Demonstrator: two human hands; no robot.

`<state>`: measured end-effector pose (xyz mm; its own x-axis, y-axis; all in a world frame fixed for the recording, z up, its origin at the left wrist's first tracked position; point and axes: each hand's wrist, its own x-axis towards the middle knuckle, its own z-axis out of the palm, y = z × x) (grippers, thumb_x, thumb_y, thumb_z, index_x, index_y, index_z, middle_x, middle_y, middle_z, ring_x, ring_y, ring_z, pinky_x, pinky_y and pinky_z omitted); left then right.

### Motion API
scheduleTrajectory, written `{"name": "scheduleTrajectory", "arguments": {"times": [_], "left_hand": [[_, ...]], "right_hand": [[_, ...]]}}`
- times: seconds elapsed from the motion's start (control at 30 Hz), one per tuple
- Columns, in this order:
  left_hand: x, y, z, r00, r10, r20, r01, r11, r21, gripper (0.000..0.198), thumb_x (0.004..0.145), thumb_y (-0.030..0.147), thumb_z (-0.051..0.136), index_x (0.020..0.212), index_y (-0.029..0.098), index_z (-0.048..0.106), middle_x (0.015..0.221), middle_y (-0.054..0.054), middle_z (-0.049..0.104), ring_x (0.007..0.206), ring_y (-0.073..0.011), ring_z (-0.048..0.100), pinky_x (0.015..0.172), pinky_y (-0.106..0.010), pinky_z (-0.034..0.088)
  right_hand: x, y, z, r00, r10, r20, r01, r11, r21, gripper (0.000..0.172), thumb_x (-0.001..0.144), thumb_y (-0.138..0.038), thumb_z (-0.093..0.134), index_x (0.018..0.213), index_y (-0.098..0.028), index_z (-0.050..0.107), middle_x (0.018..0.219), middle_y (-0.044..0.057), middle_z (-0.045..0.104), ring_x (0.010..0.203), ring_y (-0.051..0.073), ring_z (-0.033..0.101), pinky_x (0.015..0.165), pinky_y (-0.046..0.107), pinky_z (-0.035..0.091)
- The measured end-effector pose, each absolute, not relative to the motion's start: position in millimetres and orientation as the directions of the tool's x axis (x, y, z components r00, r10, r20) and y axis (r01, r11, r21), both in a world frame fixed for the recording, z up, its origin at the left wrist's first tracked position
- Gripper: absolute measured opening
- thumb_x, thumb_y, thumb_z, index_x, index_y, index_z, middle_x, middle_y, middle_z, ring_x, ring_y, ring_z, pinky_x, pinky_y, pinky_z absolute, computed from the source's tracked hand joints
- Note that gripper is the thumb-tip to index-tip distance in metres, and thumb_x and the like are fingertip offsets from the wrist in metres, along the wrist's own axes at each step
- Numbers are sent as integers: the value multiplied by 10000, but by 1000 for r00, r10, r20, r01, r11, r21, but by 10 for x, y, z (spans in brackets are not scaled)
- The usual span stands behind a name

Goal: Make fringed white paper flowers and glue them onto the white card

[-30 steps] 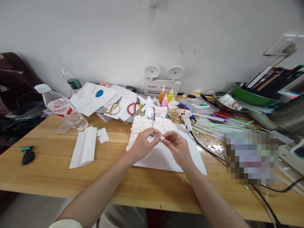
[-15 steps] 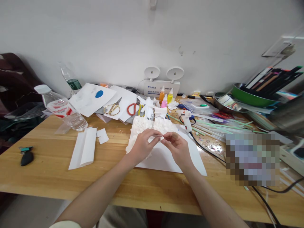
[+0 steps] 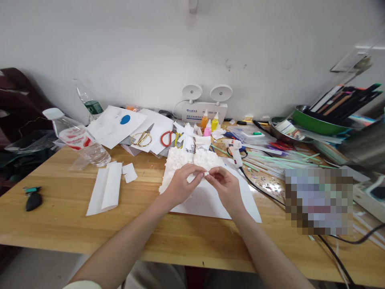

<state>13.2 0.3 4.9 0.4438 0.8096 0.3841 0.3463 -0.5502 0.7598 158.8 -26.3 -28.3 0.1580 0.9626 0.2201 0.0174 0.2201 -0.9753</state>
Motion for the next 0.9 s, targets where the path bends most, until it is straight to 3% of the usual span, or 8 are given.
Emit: {"name": "scheduleTrajectory", "arguments": {"times": [0.27, 0.4, 0.5, 0.63, 0.9], "left_hand": [[103, 26, -30, 517, 699, 494, 422, -710, 563, 301, 816, 168, 419, 1106, 198, 494, 907, -46, 619, 850, -149, 537, 804, -312, 411], [107, 24, -29, 471, 775, 421, 414, -615, 671, 349, 803, 189, 447, 1152, 199, 451, 907, -36, 623, 882, -142, 548, 836, -302, 407], [115, 23, 9, 437, 833, 340, 389, -516, 763, 291, 795, 228, 473, 1084, 201, 498, 909, -25, 630, 867, -136, 563, 818, -281, 420], [120, 20, 74, 429, 865, 260, 407, -442, 799, 150, 797, 255, 468, 854, 195, 593, 850, -12, 630, 813, -133, 566, 765, -265, 434], [112, 17, 106, 433, 871, 233, 366, -406, 837, 152, 797, 283, 470, 808, 187, 587, 804, -6, 624, 775, -127, 559, 725, -249, 430]], "right_hand": [[1557, -275, -257, 122, 950, 288, 189, 263, -946, 142, 751, -268, 579, 876, -205, 597, 790, 23, 579, 716, 147, 530, 680, 289, 434], [1539, -281, -261, 153, 922, 356, 235, 316, -919, 81, 753, -251, 577, 822, -211, 595, 799, 20, 564, 719, 144, 523, 666, 279, 427], [1547, -272, -287, 142, 940, 311, 174, 286, -942, 78, 761, -269, 565, 802, -204, 564, 796, 20, 558, 733, 147, 527, 680, 281, 431], [1568, -258, -297, 129, 964, 231, 116, 217, -969, 115, 759, -296, 561, 825, -202, 553, 761, 13, 564, 719, 147, 539, 693, 282, 437], [1581, -251, -288, 115, 972, 206, 68, 200, -977, 101, 747, -287, 568, 800, -203, 551, 748, 7, 553, 710, 142, 533, 680, 269, 439]]}}
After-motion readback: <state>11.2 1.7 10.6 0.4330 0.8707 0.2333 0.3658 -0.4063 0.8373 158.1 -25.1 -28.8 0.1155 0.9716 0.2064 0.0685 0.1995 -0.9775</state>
